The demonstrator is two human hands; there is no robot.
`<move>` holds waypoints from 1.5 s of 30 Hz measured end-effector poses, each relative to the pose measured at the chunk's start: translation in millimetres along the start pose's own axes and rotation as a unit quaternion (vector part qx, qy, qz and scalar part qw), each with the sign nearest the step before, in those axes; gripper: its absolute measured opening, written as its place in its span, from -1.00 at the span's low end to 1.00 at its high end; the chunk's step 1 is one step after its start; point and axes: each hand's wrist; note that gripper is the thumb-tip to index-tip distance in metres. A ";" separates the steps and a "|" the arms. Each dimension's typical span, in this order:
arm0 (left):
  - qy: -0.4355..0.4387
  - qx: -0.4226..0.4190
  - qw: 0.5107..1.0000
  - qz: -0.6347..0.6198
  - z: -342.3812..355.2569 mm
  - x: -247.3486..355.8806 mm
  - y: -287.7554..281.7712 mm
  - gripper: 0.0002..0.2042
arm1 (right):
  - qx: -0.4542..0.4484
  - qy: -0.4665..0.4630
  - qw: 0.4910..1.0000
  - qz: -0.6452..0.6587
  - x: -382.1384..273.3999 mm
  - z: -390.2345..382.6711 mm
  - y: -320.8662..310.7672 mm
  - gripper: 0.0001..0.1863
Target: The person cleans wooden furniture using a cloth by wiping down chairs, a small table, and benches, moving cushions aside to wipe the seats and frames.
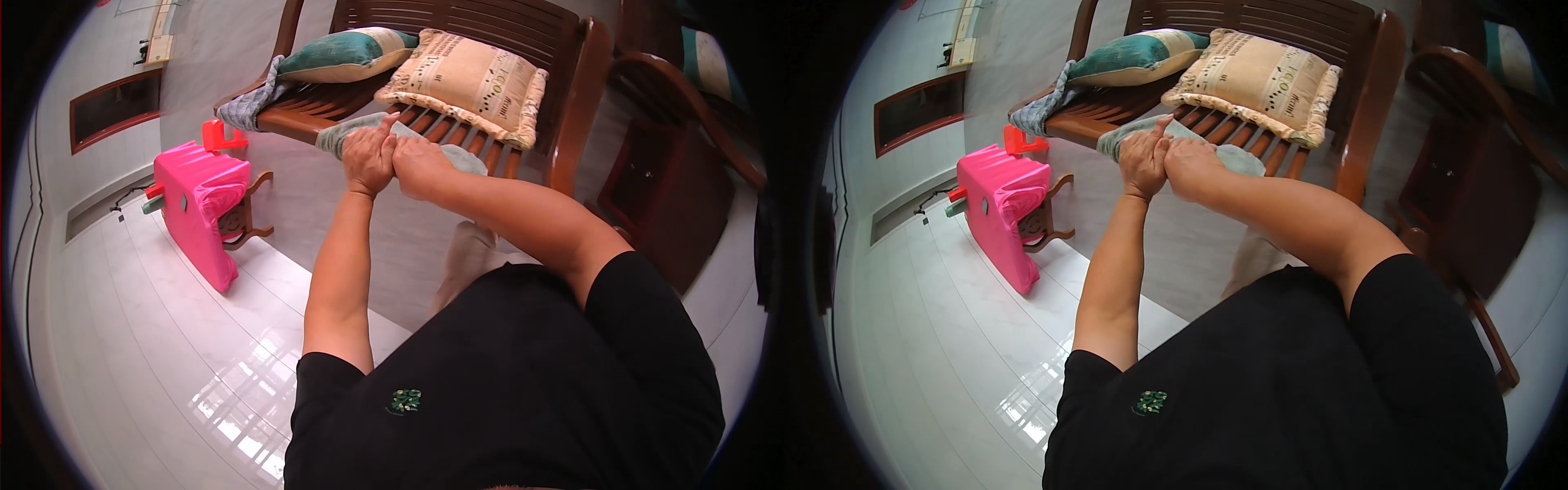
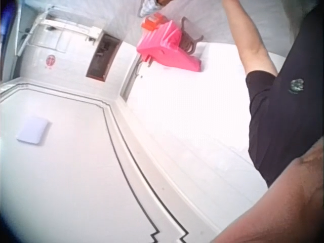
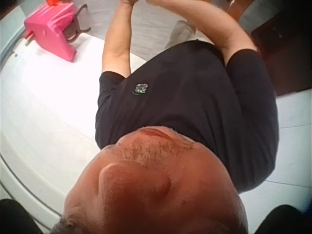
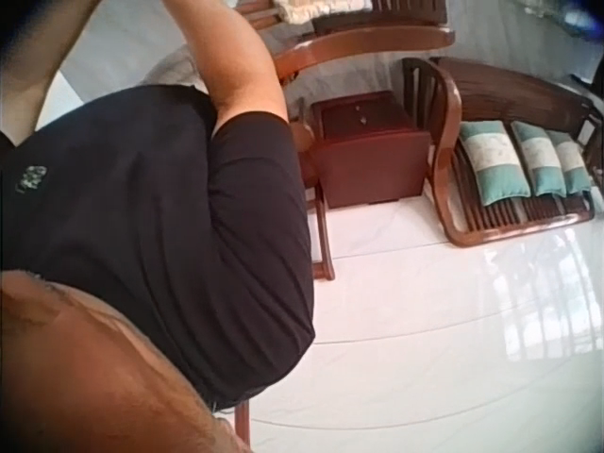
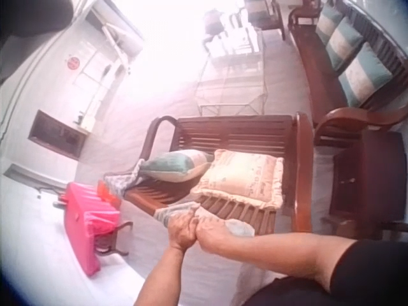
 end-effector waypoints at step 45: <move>0.147 0.066 0.978 -0.130 38.2 -134.0 -72.2 -0.77 | 0.064 0.154 0.986 0.006 4.5 -95.4 -22.2 -0.11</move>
Point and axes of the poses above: each hand's wrist, its own z-axis towards the middle knuckle, its own y-axis out of the palm, x = y × z, and after that the axes turned 4 degrees about -x, right-handed
